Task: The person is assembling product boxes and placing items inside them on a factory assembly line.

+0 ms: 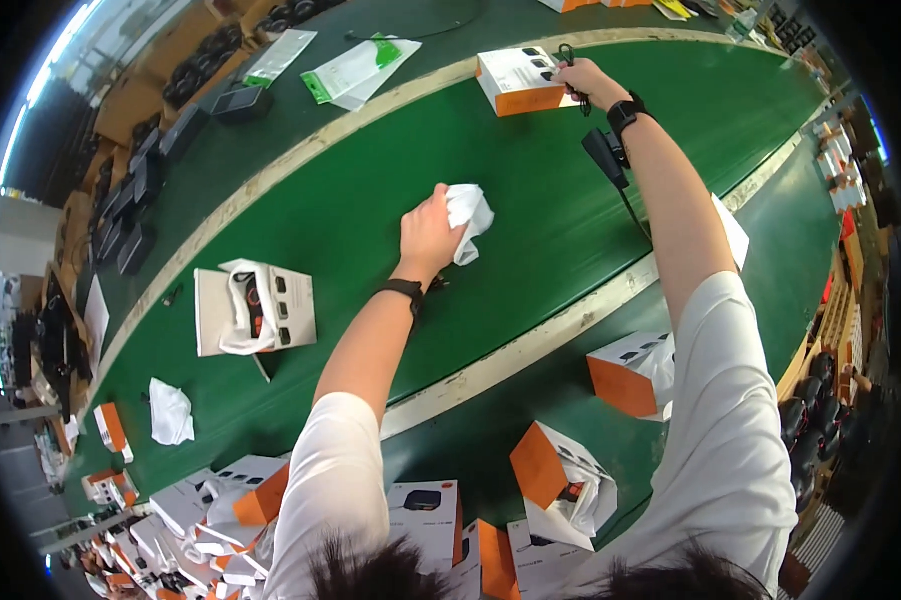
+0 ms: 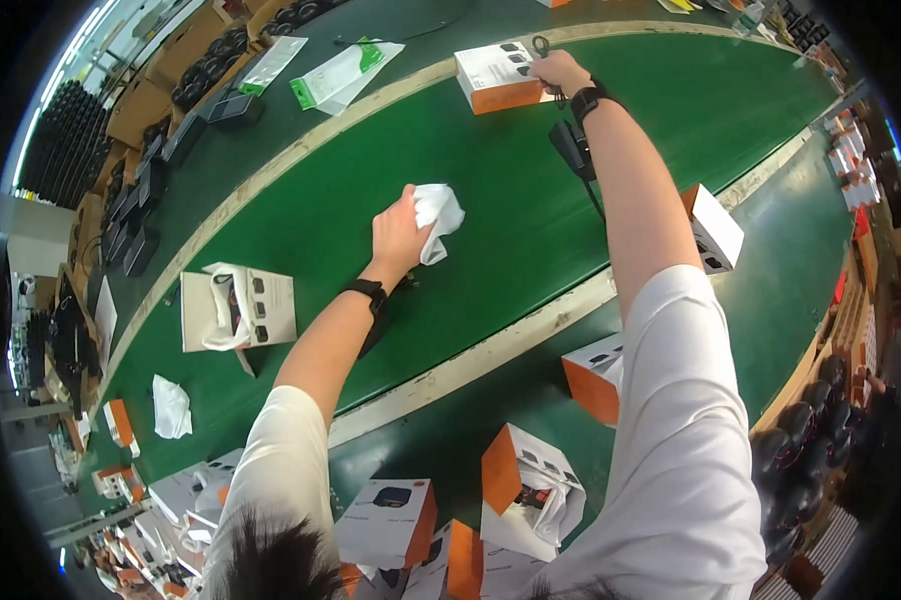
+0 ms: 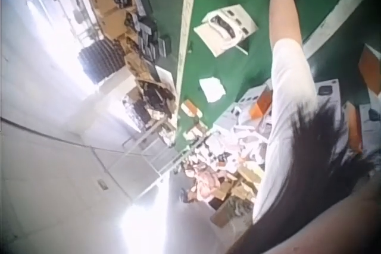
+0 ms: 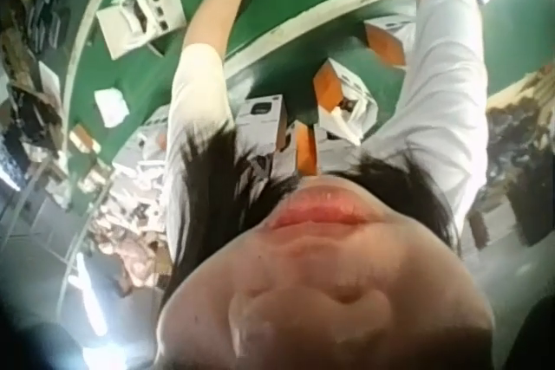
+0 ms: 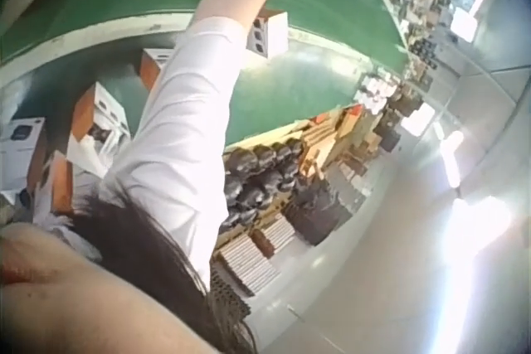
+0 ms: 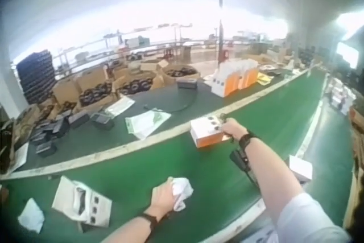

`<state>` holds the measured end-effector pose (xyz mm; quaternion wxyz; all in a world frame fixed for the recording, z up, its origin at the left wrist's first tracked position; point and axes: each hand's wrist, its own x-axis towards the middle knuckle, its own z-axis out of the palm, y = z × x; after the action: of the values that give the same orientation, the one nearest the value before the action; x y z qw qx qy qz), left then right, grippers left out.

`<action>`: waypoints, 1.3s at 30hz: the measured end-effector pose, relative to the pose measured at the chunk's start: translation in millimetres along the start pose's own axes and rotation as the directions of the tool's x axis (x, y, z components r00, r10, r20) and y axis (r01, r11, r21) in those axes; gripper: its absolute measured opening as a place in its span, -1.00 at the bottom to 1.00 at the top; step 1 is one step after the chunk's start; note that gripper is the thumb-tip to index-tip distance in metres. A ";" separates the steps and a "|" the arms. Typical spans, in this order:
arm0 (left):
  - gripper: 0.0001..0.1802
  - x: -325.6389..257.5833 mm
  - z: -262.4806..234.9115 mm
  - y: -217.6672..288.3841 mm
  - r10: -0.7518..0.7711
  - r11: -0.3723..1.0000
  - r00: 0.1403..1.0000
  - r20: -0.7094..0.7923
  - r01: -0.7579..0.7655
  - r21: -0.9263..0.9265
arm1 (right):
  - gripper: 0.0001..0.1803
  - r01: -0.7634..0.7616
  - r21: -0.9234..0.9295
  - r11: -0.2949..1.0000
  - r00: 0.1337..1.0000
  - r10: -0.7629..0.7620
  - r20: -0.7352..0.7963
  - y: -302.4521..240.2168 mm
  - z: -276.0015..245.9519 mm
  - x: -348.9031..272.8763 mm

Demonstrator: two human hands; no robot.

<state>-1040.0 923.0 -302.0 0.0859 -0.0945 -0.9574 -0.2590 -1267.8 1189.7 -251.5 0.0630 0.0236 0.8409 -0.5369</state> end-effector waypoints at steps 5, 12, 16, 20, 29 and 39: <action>-0.49 -0.5 5.3 16.6 -0.026 0.997 1.000 0.013 0.027 -0.074 | -0.71 0.026 -0.226 0.974 0.999 -0.033 -0.025 -12.4 22.5 -28.8; -0.25 -33.6 -38.5 42.0 -0.125 0.968 0.935 0.333 0.188 -0.164 | -0.68 -0.102 0.035 0.994 0.968 0.091 0.235 -22.0 73.9 -111.6; -0.37 -90.4 -40.3 10.8 0.128 0.990 0.933 0.338 -0.142 0.019 | -0.67 -0.105 0.040 0.994 0.876 0.073 0.476 -36.2 108.6 -155.1; -0.61 -119.4 -42.9 -0.5 0.161 0.957 0.955 0.248 -0.212 0.198 | -0.68 -0.151 0.026 0.988 0.792 0.105 0.601 -51.8 136.7 -197.0; -0.61 -190.7 -95.0 -13.5 0.022 0.979 0.915 0.404 -0.101 0.175 | -0.73 -0.185 0.052 0.981 0.752 0.107 0.651 -73.1 206.3 -252.0; -0.47 -187.1 -129.0 -4.4 -0.321 0.934 0.786 0.529 0.357 0.036 | -0.73 0.093 -0.041 0.995 0.718 -0.039 0.695 -94.9 277.7 -263.2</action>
<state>-845.1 827.6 -234.2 -0.2304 0.0087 -0.9361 -0.2657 -994.8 905.4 -246.9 0.3544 -0.2111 0.7758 -0.4775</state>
